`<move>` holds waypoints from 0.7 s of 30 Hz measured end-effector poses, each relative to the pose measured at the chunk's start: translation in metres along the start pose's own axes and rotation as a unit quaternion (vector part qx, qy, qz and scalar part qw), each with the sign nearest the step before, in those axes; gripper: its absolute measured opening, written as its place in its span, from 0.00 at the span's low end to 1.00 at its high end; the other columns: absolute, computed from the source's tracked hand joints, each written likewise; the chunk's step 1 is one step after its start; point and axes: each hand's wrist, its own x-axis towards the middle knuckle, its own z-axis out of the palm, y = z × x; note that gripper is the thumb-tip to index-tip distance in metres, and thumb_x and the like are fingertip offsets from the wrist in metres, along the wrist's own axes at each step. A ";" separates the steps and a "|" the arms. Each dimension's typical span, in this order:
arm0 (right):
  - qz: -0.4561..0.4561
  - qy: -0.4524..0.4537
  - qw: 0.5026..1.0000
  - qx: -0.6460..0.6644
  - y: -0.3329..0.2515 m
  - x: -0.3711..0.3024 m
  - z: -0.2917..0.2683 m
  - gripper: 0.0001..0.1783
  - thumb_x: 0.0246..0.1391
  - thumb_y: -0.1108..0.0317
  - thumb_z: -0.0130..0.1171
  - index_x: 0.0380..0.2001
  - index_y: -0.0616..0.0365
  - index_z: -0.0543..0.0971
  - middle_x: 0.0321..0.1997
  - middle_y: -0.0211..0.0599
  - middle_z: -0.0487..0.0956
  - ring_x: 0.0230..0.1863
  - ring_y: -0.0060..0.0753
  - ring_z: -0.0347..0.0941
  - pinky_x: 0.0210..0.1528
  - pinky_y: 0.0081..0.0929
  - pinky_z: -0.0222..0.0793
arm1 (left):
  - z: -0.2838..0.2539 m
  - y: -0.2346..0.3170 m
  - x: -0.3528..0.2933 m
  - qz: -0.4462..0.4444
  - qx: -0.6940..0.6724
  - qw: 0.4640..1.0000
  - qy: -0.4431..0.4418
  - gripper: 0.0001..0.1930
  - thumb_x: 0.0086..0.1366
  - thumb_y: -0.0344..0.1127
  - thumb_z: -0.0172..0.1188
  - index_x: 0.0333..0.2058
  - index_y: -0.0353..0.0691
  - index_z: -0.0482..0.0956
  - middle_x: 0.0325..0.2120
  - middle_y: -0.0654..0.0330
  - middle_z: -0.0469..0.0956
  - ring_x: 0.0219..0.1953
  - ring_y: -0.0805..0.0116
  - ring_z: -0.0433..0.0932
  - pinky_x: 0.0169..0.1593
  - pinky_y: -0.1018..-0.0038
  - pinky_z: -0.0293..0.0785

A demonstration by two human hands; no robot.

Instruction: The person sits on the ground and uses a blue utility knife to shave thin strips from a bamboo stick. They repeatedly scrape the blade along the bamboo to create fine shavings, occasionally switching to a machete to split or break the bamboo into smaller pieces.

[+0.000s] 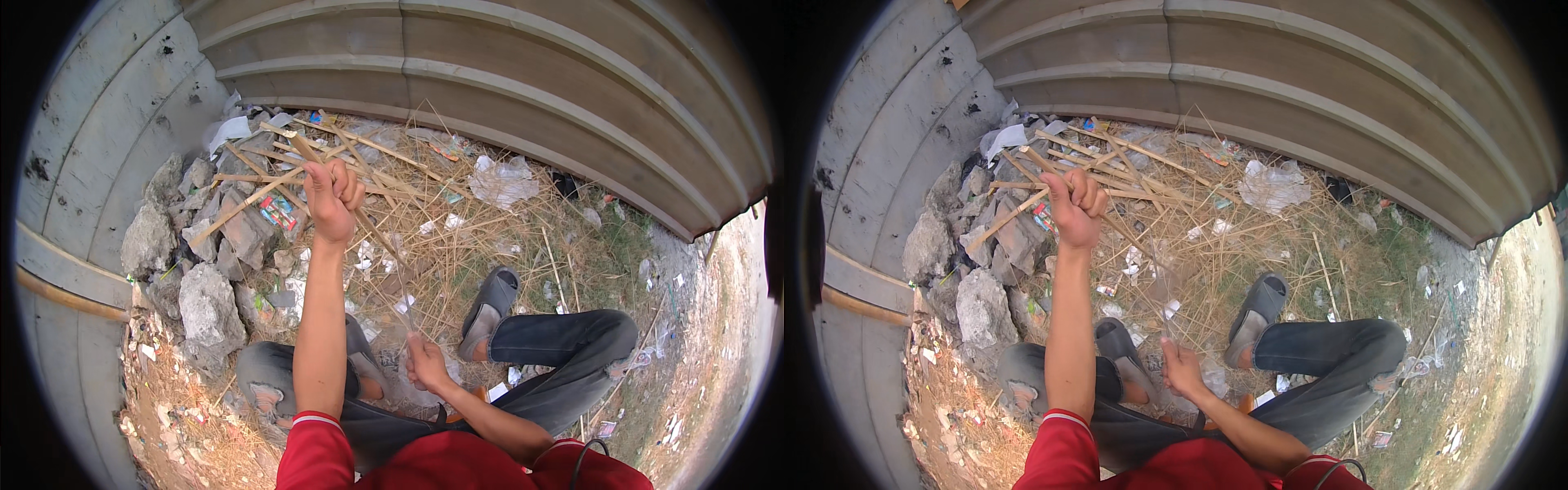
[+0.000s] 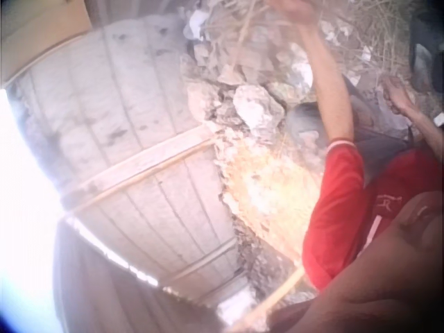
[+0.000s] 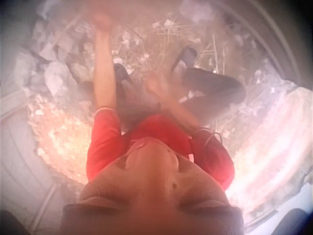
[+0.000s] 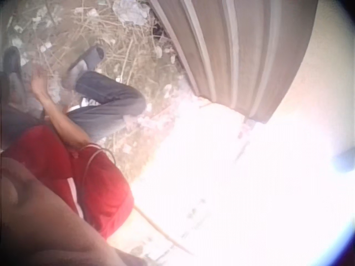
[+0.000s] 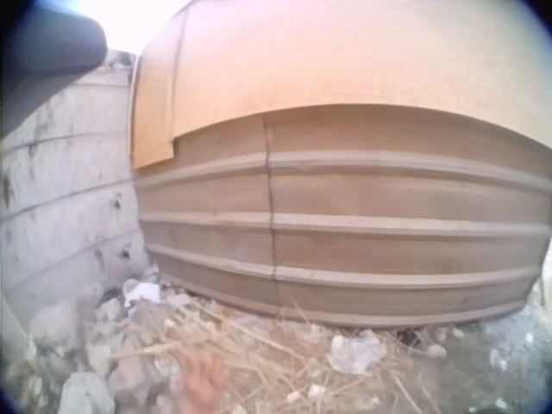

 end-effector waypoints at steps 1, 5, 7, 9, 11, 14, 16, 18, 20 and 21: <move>-0.043 -0.016 0.999 -0.007 -0.004 -0.006 0.008 0.28 0.68 0.42 0.52 0.23 0.55 0.69 0.14 0.29 0.66 0.12 0.25 0.64 0.14 0.27 0.61 | -0.003 0.001 0.000 0.003 0.002 1.000 0.002 0.35 0.71 0.71 0.40 0.18 0.46 0.54 0.13 0.73 0.48 0.15 0.81 0.42 0.20 0.77 0.39; -0.079 -0.008 0.993 -0.090 0.023 0.002 0.001 0.26 0.68 0.46 0.53 0.25 0.54 0.66 0.15 0.26 0.62 0.14 0.21 0.60 0.16 0.25 0.60 | -0.019 0.006 0.002 0.010 0.006 0.999 0.040 0.35 0.71 0.72 0.39 0.18 0.47 0.54 0.13 0.73 0.49 0.15 0.81 0.42 0.19 0.77 0.38; 0.118 0.065 0.990 -0.028 0.013 0.010 -0.019 0.27 0.68 0.43 0.52 0.25 0.55 0.67 0.15 0.27 0.62 0.13 0.21 0.60 0.16 0.24 0.60 | -0.027 0.012 0.003 0.011 -0.016 0.999 0.049 0.35 0.71 0.72 0.39 0.18 0.47 0.54 0.13 0.73 0.48 0.14 0.81 0.42 0.19 0.77 0.39; 0.212 0.089 0.973 -0.001 0.002 0.011 -0.034 0.28 0.68 0.41 0.52 0.25 0.56 0.68 0.15 0.27 0.63 0.13 0.22 0.60 0.16 0.24 0.60 | -0.032 0.013 0.000 0.009 -0.027 0.998 0.049 0.35 0.71 0.72 0.38 0.18 0.47 0.54 0.13 0.73 0.48 0.14 0.80 0.42 0.19 0.77 0.39; 0.200 0.066 0.978 -0.007 -0.010 0.002 -0.038 0.30 0.67 0.40 0.51 0.26 0.56 0.69 0.15 0.28 0.64 0.12 0.22 0.60 0.16 0.24 0.60 | -0.036 0.011 0.001 0.006 -0.026 0.999 0.037 0.35 0.71 0.72 0.38 0.18 0.47 0.53 0.13 0.73 0.48 0.14 0.80 0.42 0.19 0.77 0.39; 0.063 -0.005 0.998 0.024 -0.038 -0.016 -0.019 0.25 0.68 0.45 0.54 0.26 0.55 0.71 0.18 0.27 0.67 0.14 0.20 0.62 0.17 0.22 0.59 | -0.031 0.008 0.003 -0.009 -0.028 0.999 0.029 0.34 0.71 0.72 0.38 0.19 0.48 0.53 0.14 0.73 0.48 0.14 0.80 0.43 0.20 0.76 0.39; -0.007 -0.010 0.999 -0.033 -0.078 -0.031 -0.015 0.24 0.68 0.47 0.56 0.26 0.56 0.72 0.17 0.25 0.66 0.15 0.17 0.62 0.17 0.21 0.58 | -0.029 0.010 0.002 0.012 -0.014 0.998 0.064 0.34 0.71 0.72 0.39 0.19 0.48 0.54 0.14 0.73 0.48 0.15 0.80 0.43 0.20 0.76 0.39; -0.089 -0.011 0.992 -0.092 -0.136 -0.056 -0.018 0.22 0.67 0.50 0.57 0.26 0.56 0.72 0.16 0.23 0.66 0.15 0.15 0.61 0.17 0.21 0.57 | -0.033 0.013 0.000 0.040 0.017 0.992 0.119 0.34 0.71 0.71 0.40 0.19 0.47 0.54 0.14 0.73 0.48 0.15 0.80 0.43 0.20 0.76 0.39; -0.179 0.034 0.963 -0.198 -0.209 -0.090 -0.046 0.20 0.67 0.54 0.60 0.26 0.58 0.73 0.16 0.22 0.67 0.17 0.13 0.61 0.18 0.20 0.56 | -0.035 0.013 0.000 0.080 0.049 0.976 0.195 0.33 0.71 0.70 0.42 0.20 0.47 0.54 0.14 0.73 0.48 0.16 0.80 0.44 0.20 0.76 0.39; -0.228 0.074 0.934 -0.267 -0.244 -0.111 -0.061 0.21 0.66 0.54 0.61 0.26 0.59 0.74 0.17 0.21 0.68 0.19 0.12 0.61 0.21 0.20 0.56 | -0.035 0.014 0.000 0.089 0.052 0.973 0.206 0.33 0.71 0.70 0.42 0.20 0.47 0.55 0.15 0.72 0.48 0.16 0.80 0.44 0.20 0.76 0.39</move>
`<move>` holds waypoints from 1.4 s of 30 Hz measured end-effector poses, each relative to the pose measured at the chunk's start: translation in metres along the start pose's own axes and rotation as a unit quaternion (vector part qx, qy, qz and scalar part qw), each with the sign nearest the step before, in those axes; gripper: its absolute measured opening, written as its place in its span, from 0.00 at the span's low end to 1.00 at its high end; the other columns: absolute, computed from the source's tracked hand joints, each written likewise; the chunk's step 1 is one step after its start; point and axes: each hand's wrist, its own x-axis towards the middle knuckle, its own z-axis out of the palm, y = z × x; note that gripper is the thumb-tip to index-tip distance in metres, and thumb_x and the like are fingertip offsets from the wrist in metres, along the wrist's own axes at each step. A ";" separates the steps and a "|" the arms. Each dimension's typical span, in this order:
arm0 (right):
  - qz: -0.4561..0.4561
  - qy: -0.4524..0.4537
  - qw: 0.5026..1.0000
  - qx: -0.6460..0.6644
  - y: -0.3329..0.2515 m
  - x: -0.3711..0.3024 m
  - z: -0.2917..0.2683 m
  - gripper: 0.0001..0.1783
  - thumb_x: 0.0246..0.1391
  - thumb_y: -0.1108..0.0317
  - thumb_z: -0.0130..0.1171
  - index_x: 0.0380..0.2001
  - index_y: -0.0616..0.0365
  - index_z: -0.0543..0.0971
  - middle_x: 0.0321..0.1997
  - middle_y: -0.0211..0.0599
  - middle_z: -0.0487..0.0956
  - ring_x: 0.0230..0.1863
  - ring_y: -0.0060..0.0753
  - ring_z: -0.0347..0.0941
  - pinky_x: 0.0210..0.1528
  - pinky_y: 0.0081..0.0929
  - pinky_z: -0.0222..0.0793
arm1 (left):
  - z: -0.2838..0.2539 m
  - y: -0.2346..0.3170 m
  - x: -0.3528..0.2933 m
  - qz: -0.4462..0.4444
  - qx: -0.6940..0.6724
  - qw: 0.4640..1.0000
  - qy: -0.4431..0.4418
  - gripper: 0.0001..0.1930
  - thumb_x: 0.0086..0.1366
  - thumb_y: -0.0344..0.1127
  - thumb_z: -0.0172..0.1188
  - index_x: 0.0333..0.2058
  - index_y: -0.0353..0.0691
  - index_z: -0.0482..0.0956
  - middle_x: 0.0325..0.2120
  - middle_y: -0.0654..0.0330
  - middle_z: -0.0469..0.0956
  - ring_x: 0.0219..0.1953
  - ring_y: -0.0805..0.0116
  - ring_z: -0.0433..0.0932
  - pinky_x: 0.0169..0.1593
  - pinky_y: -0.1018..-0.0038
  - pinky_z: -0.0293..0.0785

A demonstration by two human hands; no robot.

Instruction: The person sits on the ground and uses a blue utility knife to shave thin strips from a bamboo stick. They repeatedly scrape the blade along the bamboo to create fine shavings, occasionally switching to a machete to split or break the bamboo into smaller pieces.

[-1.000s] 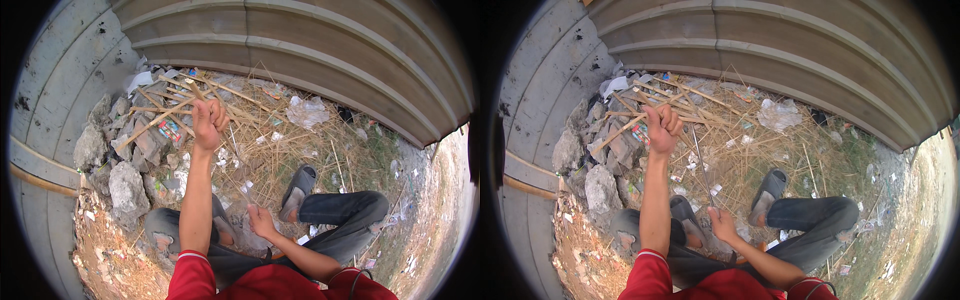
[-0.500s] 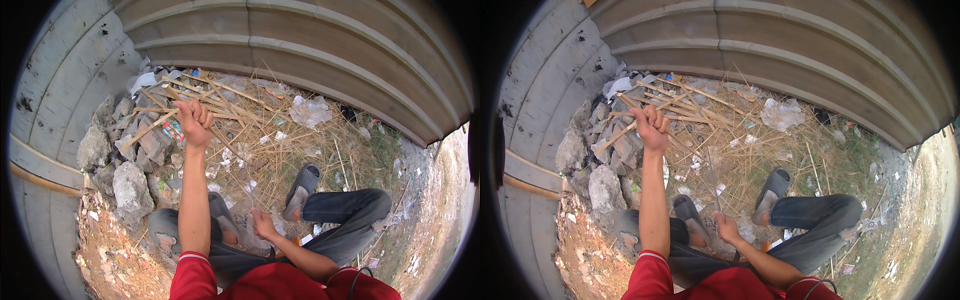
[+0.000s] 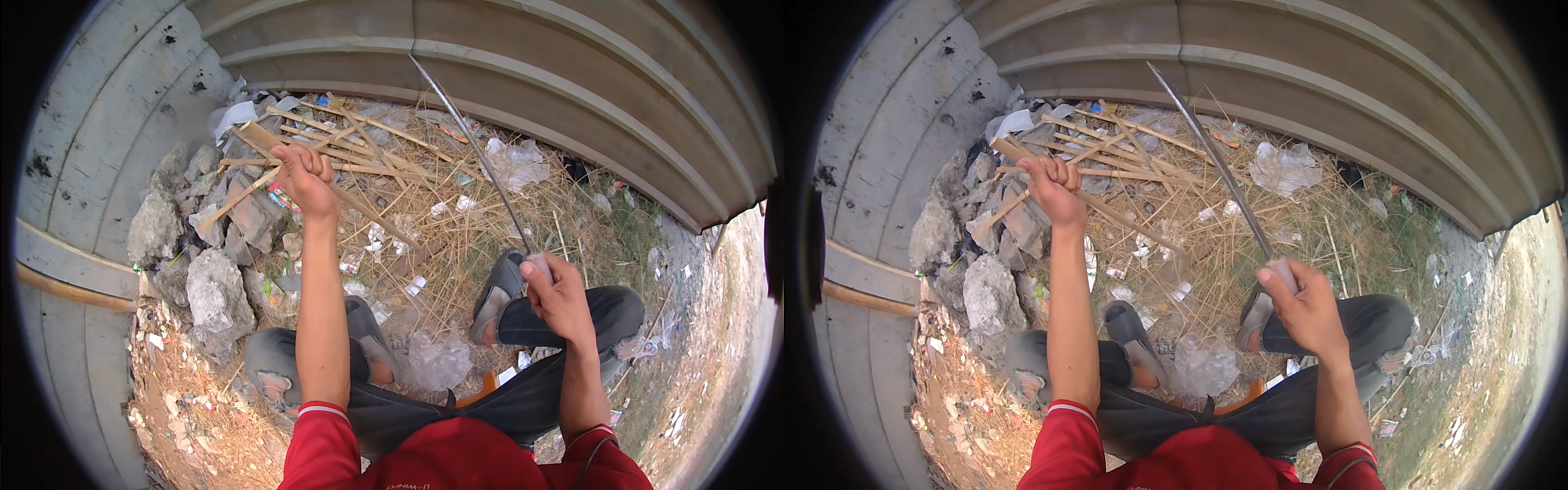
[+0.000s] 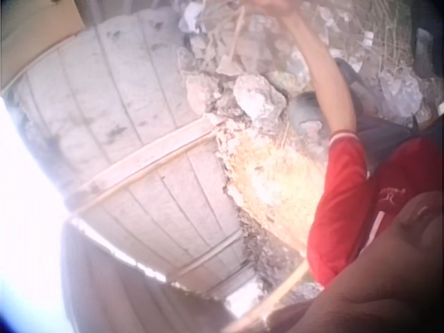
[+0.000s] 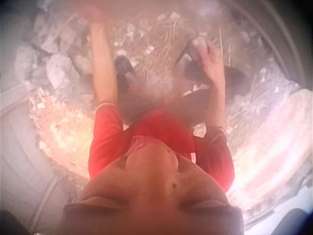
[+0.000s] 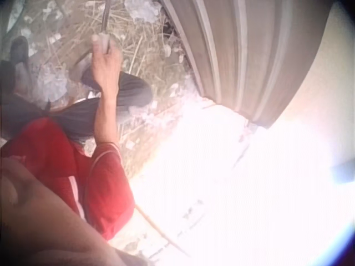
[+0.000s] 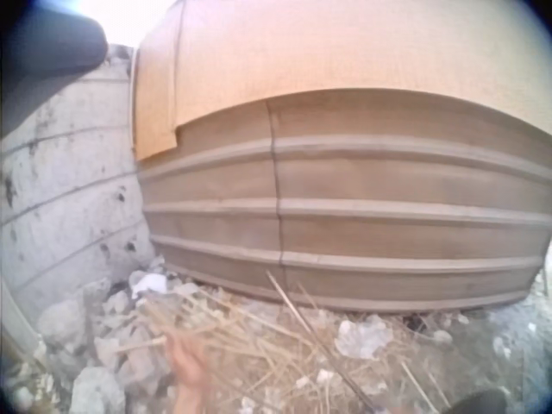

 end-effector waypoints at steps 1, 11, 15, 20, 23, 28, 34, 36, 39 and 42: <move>-0.033 0.050 0.995 -0.080 -0.020 -0.006 -0.033 0.20 0.64 0.55 0.63 0.27 0.61 0.75 0.18 0.22 0.68 0.21 0.14 0.62 0.23 0.21 0.57 | 0.001 -0.001 -0.001 0.006 -0.001 1.000 0.010 0.33 0.71 0.69 0.43 0.20 0.47 0.55 0.15 0.72 0.48 0.16 0.80 0.44 0.20 0.76 0.39; 0.059 0.207 0.897 -0.386 0.179 -0.047 -0.147 0.25 0.62 0.50 0.60 0.33 0.68 0.79 0.28 0.66 0.78 0.29 0.66 0.76 0.33 0.52 0.69 | 0.003 -0.002 -0.007 -0.044 -0.105 0.992 -0.050 0.35 0.73 0.70 0.34 0.33 0.40 0.70 0.21 0.64 0.62 0.23 0.72 0.61 0.30 0.75 0.60; 0.238 0.194 0.818 -0.487 0.320 -0.097 -0.142 0.24 0.62 0.49 0.58 0.40 0.65 0.77 0.32 0.61 0.80 0.34 0.64 0.77 0.41 0.51 0.73 | 0.003 0.014 -0.009 0.010 0.049 0.997 -0.057 0.27 0.75 0.60 0.43 0.39 0.37 0.74 0.27 0.61 0.70 0.30 0.69 0.71 0.39 0.72 0.69; 0.250 0.231 0.776 -0.531 0.425 -0.136 -0.085 0.27 0.55 0.56 0.62 0.52 0.61 0.71 0.51 0.56 0.73 0.56 0.59 0.69 0.57 0.53 0.65 | -0.026 0.040 0.018 -0.074 0.304 0.934 -0.172 0.18 0.75 0.46 0.51 0.42 0.34 0.77 0.35 0.57 0.79 0.39 0.68 0.78 0.45 0.71 0.73; 0.207 0.177 0.837 -0.474 0.426 -0.112 -0.065 0.31 0.51 0.61 0.62 0.57 0.59 0.68 0.55 0.52 0.69 0.61 0.59 0.64 0.61 0.54 0.61 | -0.027 0.055 0.019 -0.172 0.422 0.860 -0.229 0.18 0.75 0.46 0.52 0.47 0.36 0.79 0.39 0.58 0.82 0.41 0.71 0.81 0.43 0.72 0.74; 0.237 0.195 0.839 -0.450 0.460 -0.057 -0.069 0.30 0.51 0.67 0.60 0.58 0.60 0.67 0.57 0.49 0.70 0.63 0.56 0.66 0.61 0.50 0.65 | -0.050 0.072 -0.005 -0.255 0.431 0.809 -0.309 0.17 0.73 0.43 0.57 0.52 0.38 0.79 0.41 0.60 0.84 0.41 0.70 0.83 0.42 0.74 0.76; 0.214 0.082 0.778 -0.584 0.486 -0.048 -0.093 0.28 0.51 0.71 0.61 0.57 0.59 0.69 0.57 0.48 0.73 0.57 0.54 0.72 0.56 0.46 0.71 | -0.047 0.115 -0.048 -0.333 0.336 0.789 -0.392 0.16 0.68 0.33 0.62 0.52 0.33 0.79 0.52 0.52 0.79 0.50 0.63 0.82 0.55 0.68 0.79; 0.188 0.067 0.794 -0.575 0.503 -0.052 -0.106 0.27 0.50 0.71 0.61 0.55 0.60 0.70 0.54 0.50 0.75 0.53 0.56 0.75 0.53 0.46 0.73 | -0.066 0.127 -0.057 -0.354 0.307 0.780 -0.414 0.16 0.67 0.29 0.62 0.53 0.32 0.79 0.54 0.50 0.78 0.53 0.60 0.81 0.59 0.66 0.78; 0.144 0.141 0.848 -0.489 0.536 -0.051 -0.137 0.17 0.49 0.72 0.64 0.42 0.65 0.75 0.42 0.56 0.79 0.41 0.59 0.78 0.44 0.45 0.75 | -0.072 0.122 -0.063 -0.404 0.243 0.772 -0.427 0.16 0.67 0.24 0.60 0.54 0.31 0.80 0.56 0.47 0.76 0.56 0.56 0.80 0.61 0.62 0.78; 0.128 0.162 0.897 -0.391 0.476 -0.044 -0.145 0.14 0.48 0.69 0.68 0.35 0.65 0.77 0.34 0.53 0.80 0.36 0.57 0.78 0.42 0.44 0.74 | -0.077 0.130 -0.072 -0.431 0.179 0.787 -0.403 0.22 0.70 0.42 0.58 0.52 0.27 0.80 0.57 0.41 0.75 0.58 0.49 0.78 0.61 0.61 0.78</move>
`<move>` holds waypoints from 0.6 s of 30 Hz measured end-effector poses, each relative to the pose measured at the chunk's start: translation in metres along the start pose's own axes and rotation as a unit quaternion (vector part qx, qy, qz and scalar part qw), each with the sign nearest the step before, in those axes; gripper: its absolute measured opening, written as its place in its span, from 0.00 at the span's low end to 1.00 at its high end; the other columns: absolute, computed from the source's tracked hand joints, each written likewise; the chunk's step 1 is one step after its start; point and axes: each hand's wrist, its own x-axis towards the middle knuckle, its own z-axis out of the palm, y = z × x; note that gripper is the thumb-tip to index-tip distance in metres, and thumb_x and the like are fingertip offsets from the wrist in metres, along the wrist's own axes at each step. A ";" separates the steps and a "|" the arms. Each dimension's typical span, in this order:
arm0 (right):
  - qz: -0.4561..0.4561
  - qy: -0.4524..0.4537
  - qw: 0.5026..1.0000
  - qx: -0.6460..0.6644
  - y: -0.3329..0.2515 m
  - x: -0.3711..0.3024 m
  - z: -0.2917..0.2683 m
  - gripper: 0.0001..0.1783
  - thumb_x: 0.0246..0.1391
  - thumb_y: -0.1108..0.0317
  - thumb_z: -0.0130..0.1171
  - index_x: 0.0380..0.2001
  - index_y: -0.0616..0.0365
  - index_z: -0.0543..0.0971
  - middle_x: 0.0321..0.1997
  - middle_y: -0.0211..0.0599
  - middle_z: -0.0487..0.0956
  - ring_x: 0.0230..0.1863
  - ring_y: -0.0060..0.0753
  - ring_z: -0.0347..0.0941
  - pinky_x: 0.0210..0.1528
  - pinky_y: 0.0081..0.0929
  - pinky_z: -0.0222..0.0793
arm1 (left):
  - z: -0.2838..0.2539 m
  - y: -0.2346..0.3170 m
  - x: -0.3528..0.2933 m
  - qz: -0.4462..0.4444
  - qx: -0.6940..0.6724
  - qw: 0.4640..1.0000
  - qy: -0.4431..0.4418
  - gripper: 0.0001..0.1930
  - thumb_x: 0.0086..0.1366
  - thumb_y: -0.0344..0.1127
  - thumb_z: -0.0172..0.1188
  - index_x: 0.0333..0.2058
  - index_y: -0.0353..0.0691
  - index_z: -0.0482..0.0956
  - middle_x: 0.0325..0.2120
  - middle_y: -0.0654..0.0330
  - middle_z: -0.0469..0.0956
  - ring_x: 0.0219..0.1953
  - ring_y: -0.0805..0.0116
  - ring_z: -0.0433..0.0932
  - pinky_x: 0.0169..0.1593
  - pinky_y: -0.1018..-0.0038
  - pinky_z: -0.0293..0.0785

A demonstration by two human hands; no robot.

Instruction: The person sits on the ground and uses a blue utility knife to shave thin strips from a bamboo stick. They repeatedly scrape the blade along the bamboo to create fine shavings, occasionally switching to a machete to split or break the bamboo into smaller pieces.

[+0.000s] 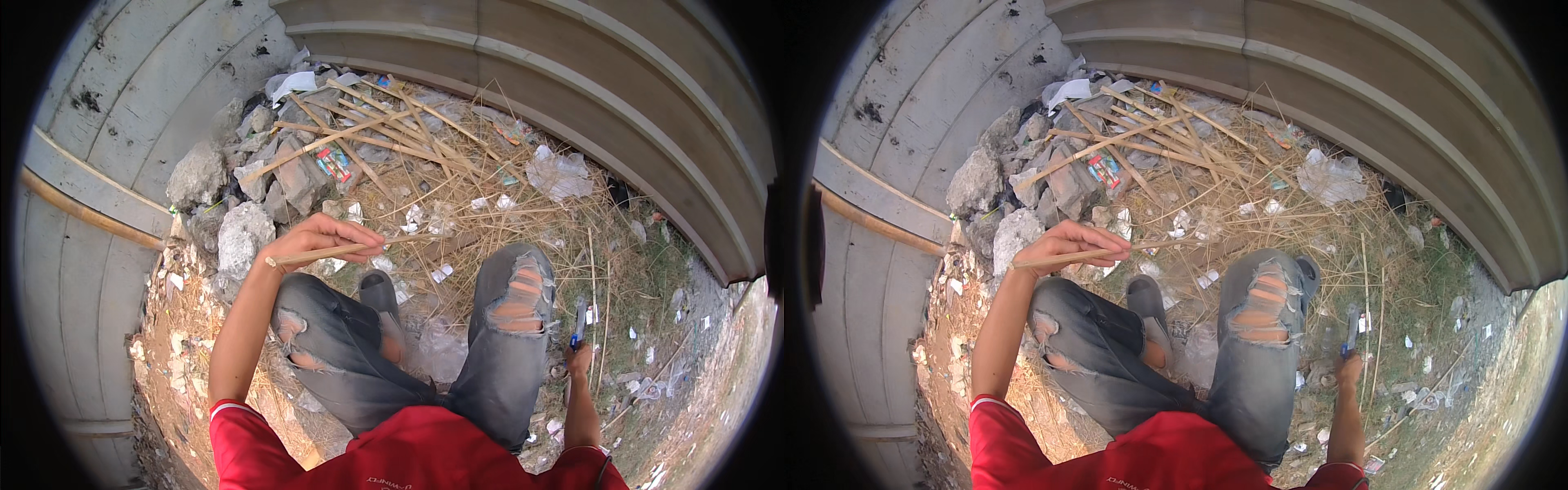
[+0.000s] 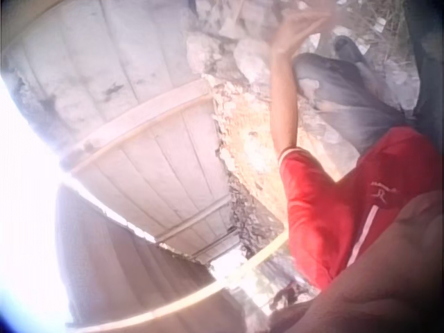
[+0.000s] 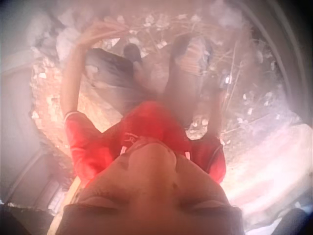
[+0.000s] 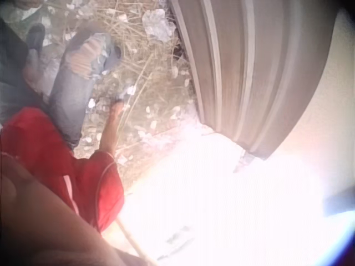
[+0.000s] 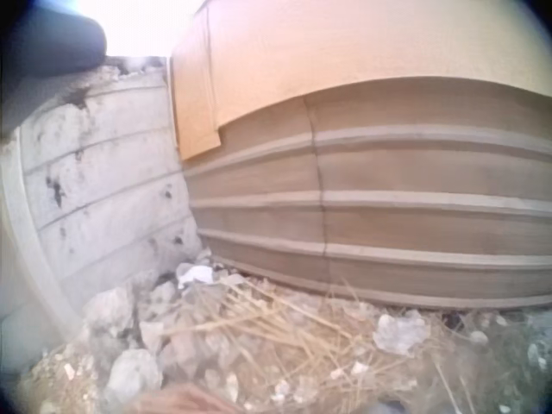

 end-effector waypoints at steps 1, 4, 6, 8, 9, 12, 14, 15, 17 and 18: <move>-0.068 0.089 0.993 0.037 -0.006 0.001 -0.010 0.17 0.47 0.65 0.72 0.31 0.64 0.76 0.28 0.48 0.79 0.31 0.50 0.78 0.39 0.41 0.73 | -0.004 -0.001 -0.004 0.023 -0.060 0.998 0.000 0.26 0.70 0.48 0.56 0.50 0.25 0.80 0.56 0.39 0.75 0.58 0.47 0.78 0.60 0.61 0.78; -0.009 0.096 0.992 0.086 -0.063 0.028 -0.064 0.18 0.51 0.63 0.72 0.32 0.63 0.75 0.29 0.43 0.79 0.31 0.39 0.78 0.38 0.35 0.73 | 0.004 0.004 -0.009 0.022 -0.156 0.982 0.100 0.37 0.68 0.60 0.50 0.43 0.20 0.82 0.50 0.35 0.79 0.53 0.42 0.81 0.54 0.62 0.82; -0.072 0.114 0.949 0.285 -0.127 0.041 -0.111 0.14 0.58 0.65 0.67 0.35 0.61 0.73 0.29 0.35 0.78 0.31 0.29 0.76 0.37 0.29 0.73 | 0.006 0.008 -0.016 0.039 -0.220 0.968 0.116 0.30 0.68 0.52 0.54 0.40 0.21 0.83 0.45 0.36 0.81 0.47 0.41 0.84 0.49 0.61 0.85; -0.137 0.110 0.910 0.377 -0.191 0.056 -0.160 0.10 0.64 0.67 0.62 0.39 0.60 0.72 0.29 0.30 0.76 0.30 0.20 0.73 0.35 0.22 0.71 | 0.015 0.012 -0.020 0.075 -0.148 0.972 0.165 0.19 0.64 0.41 0.61 0.33 0.24 0.83 0.36 0.39 0.83 0.37 0.45 0.87 0.40 0.62 0.87; -0.156 0.094 0.890 0.417 -0.244 0.051 -0.188 0.10 0.64 0.67 0.61 0.39 0.59 0.71 0.29 0.29 0.75 0.29 0.19 0.72 0.35 0.21 0.69 | 0.020 0.012 -0.026 0.086 -0.165 0.967 0.174 0.17 0.63 0.39 0.62 0.32 0.24 0.83 0.34 0.39 0.83 0.36 0.46 0.87 0.38 0.62 0.87; -0.213 0.044 0.870 0.443 -0.355 0.031 -0.261 0.11 0.66 0.64 0.59 0.42 0.58 0.70 0.25 0.25 0.71 0.25 0.15 0.67 0.30 0.18 0.68 | 0.039 0.008 -0.036 0.139 -0.228 0.951 0.154 0.11 0.59 0.33 0.64 0.33 0.27 0.81 0.35 0.44 0.82 0.38 0.49 0.87 0.40 0.64 0.87; -0.223 -0.061 0.850 0.474 -0.420 0.006 -0.290 0.11 0.66 0.62 0.60 0.40 0.57 0.72 0.23 0.22 0.67 0.19 0.12 0.61 0.23 0.17 0.63 | 0.057 0.005 -0.045 0.186 -0.280 0.931 0.142 0.11 0.57 0.30 0.63 0.36 0.28 0.79 0.38 0.46 0.81 0.41 0.50 0.86 0.43 0.64 0.86; -0.236 -0.118 0.866 0.424 -0.445 -0.003 -0.304 0.11 0.65 0.62 0.61 0.38 0.57 0.72 0.23 0.23 0.68 0.17 0.12 0.60 0.20 0.16 0.60 | 0.058 -0.001 -0.049 0.170 -0.317 0.926 0.115 0.15 0.52 0.22 0.63 0.40 0.30 0.75 0.41 0.50 0.77 0.43 0.51 0.85 0.46 0.64 0.84; -0.250 -0.228 0.860 0.382 -0.491 -0.014 -0.305 0.14 0.63 0.59 0.64 0.38 0.59 0.75 0.25 0.25 0.72 0.14 0.11 0.58 0.15 0.16 0.56 | 0.069 -0.012 -0.059 0.188 -0.332 0.919 0.094 0.17 0.48 0.18 0.62 0.39 0.33 0.73 0.39 0.53 0.75 0.39 0.51 0.85 0.43 0.65 0.83; -0.249 -0.271 0.847 0.385 -0.506 -0.018 -0.303 0.16 0.62 0.57 0.65 0.39 0.60 0.76 0.26 0.28 0.75 0.13 0.11 0.58 0.14 0.15 0.55 | 0.076 -0.018 -0.058 0.197 -0.340 0.916 0.078 0.19 0.47 0.16 0.62 0.39 0.34 0.72 0.38 0.54 0.74 0.38 0.52 0.84 0.42 0.65 0.82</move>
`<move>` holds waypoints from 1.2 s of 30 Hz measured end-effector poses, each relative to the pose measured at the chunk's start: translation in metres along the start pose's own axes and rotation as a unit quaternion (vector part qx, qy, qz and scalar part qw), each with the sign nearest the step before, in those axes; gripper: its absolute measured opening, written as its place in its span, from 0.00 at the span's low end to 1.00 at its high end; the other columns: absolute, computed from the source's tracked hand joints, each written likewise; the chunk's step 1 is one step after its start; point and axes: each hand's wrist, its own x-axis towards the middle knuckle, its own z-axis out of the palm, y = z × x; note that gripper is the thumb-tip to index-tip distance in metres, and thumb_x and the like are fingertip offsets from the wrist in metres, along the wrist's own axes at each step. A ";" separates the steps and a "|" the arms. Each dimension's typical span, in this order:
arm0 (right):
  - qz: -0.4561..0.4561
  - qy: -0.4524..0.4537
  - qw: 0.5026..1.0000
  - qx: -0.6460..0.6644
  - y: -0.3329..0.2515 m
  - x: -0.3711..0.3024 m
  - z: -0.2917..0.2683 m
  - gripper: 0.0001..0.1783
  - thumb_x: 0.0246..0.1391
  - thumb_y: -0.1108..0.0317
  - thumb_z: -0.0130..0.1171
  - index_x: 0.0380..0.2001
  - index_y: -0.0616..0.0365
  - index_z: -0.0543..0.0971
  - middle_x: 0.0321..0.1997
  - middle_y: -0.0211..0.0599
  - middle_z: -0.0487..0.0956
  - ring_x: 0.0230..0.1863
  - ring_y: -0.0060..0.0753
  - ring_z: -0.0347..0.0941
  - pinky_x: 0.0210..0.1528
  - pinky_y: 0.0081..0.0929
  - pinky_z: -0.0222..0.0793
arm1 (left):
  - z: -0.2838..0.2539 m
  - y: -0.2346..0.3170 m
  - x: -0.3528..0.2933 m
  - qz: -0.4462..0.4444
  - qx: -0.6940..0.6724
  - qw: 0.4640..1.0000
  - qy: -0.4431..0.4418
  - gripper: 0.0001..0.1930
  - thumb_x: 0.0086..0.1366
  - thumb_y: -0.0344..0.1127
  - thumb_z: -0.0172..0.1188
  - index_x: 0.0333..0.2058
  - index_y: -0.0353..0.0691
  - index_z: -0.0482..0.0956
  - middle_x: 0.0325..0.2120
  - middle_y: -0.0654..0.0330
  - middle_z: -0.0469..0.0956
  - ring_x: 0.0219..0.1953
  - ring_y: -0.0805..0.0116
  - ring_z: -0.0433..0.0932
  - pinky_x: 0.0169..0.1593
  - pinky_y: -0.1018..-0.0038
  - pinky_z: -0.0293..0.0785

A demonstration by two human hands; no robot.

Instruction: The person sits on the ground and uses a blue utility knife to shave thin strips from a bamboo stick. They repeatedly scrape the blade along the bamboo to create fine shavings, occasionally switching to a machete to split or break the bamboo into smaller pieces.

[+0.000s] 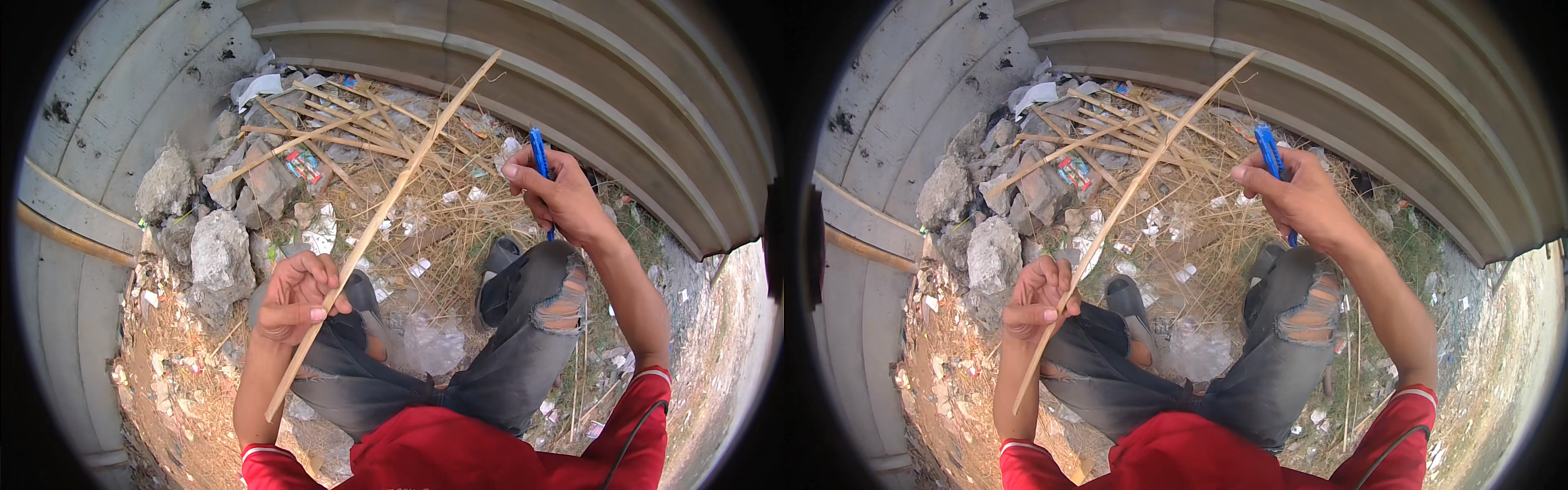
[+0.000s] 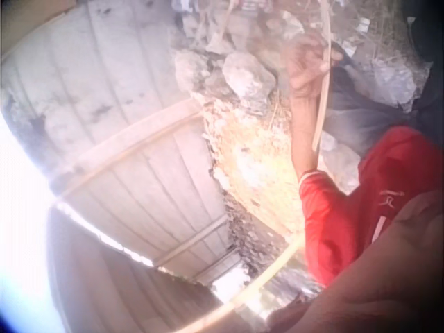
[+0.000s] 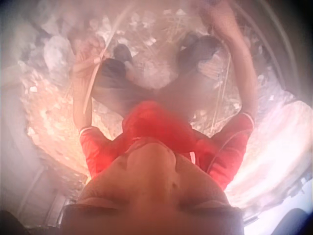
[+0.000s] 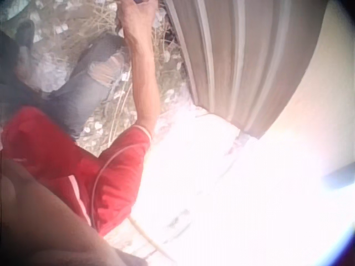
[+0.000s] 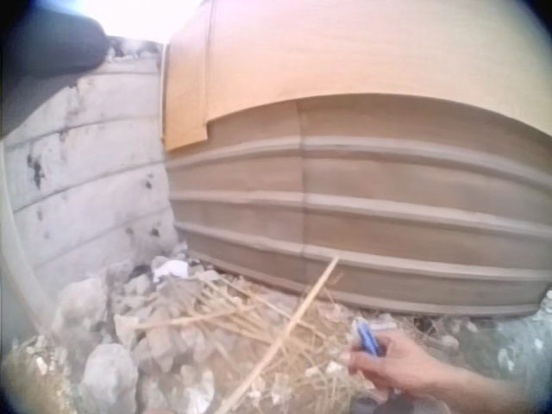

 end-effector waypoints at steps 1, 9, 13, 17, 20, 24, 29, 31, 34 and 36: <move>0.010 -0.021 1.000 0.009 -0.008 0.006 0.013 0.19 0.62 0.55 0.65 0.41 0.61 0.77 0.29 0.32 0.79 0.13 0.10 0.58 0.13 0.15 0.54 | 0.004 -0.005 -0.003 0.001 -0.013 1.000 -0.014 0.20 0.45 0.14 0.61 0.38 0.36 0.71 0.36 0.56 0.72 0.35 0.53 0.83 0.39 0.66 0.80; -0.048 -0.075 0.989 0.121 -0.006 0.063 0.073 0.20 0.63 0.53 0.64 0.41 0.62 0.80 0.30 0.32 0.83 0.12 0.11 0.59 0.14 0.15 0.55 | -0.001 -0.044 -0.002 -0.068 0.013 0.994 -0.090 0.18 0.52 0.13 0.57 0.40 0.38 0.68 0.37 0.59 0.70 0.40 0.59 0.83 0.46 0.69 0.77; -0.058 -0.042 0.994 0.088 -0.005 0.063 0.081 0.18 0.60 0.52 0.67 0.33 0.57 0.82 0.27 0.27 0.82 0.17 0.12 0.64 0.18 0.17 0.58 | 0.024 -0.046 0.021 -0.057 0.182 0.981 0.036 0.18 0.62 0.24 0.61 0.48 0.35 0.65 0.39 0.58 0.70 0.37 0.66 0.81 0.46 0.71 0.76; -0.055 -0.047 0.994 0.075 0.000 0.064 0.085 0.18 0.58 0.52 0.70 0.32 0.58 0.83 0.25 0.27 0.82 0.20 0.12 0.67 0.21 0.20 0.60 | 0.049 -0.047 0.066 -0.015 0.354 0.931 0.093 0.27 0.71 0.35 0.60 0.63 0.35 0.60 0.38 0.58 0.72 0.32 0.75 0.77 0.38 0.78 0.74; -0.067 -0.030 0.996 0.053 0.000 0.068 0.084 0.18 0.57 0.53 0.71 0.34 0.58 0.83 0.24 0.25 0.80 0.21 0.14 0.67 0.23 0.21 0.62 | 0.049 -0.054 0.087 -0.014 0.319 0.945 0.065 0.27 0.75 0.37 0.53 0.68 0.38 0.58 0.31 0.62 0.71 0.24 0.80 0.72 0.28 0.82 0.68; -0.154 -0.048 0.984 -0.079 0.006 0.078 0.059 0.27 0.63 0.45 0.61 0.36 0.64 0.79 0.20 0.29 0.72 0.25 0.20 0.69 0.29 0.30 0.64 | 0.042 -0.058 0.102 -0.002 0.222 0.971 0.092 0.21 0.80 0.39 0.42 0.66 0.39 0.63 0.21 0.67 0.65 0.15 0.81 0.62 0.21 0.83 0.58; -0.266 -0.073 0.934 -0.228 0.014 0.080 0.042 0.21 0.69 0.54 0.50 0.34 0.65 0.73 0.29 0.50 0.73 0.33 0.53 0.70 0.41 0.46 0.65 | 0.024 -0.055 0.104 -0.001 0.214 0.971 0.107 0.25 0.79 0.37 0.44 0.72 0.43 0.58 0.21 0.69 0.60 0.15 0.82 0.56 0.19 0.82 0.53; -0.311 -0.087 0.906 -0.273 0.020 0.084 0.041 0.20 0.69 0.55 0.49 0.35 0.65 0.72 0.33 0.55 0.73 0.38 0.60 0.69 0.45 0.49 0.65 | 0.022 -0.058 0.103 -0.007 0.226 0.968 0.108 0.26 0.79 0.37 0.44 0.72 0.43 0.56 0.21 0.70 0.59 0.15 0.81 0.55 0.19 0.82 0.52; -0.327 -0.094 0.882 -0.325 0.029 0.085 0.045 0.20 0.68 0.55 0.51 0.38 0.66 0.72 0.36 0.56 0.73 0.41 0.60 0.69 0.47 0.51 0.64 | 0.023 -0.060 0.107 -0.010 0.224 0.970 0.095 0.25 0.79 0.37 0.44 0.72 0.42 0.58 0.21 0.70 0.57 0.15 0.81 0.55 0.19 0.82 0.52; -0.295 -0.103 0.882 -0.353 0.026 0.079 0.051 0.20 0.66 0.56 0.53 0.38 0.67 0.71 0.36 0.57 0.73 0.41 0.60 0.69 0.48 0.52 0.64 | 0.025 -0.059 0.109 -0.019 0.186 0.976 0.115 0.26 0.78 0.34 0.46 0.71 0.39 0.58 0.19 0.73 0.58 0.16 0.84 0.55 0.20 0.82 0.51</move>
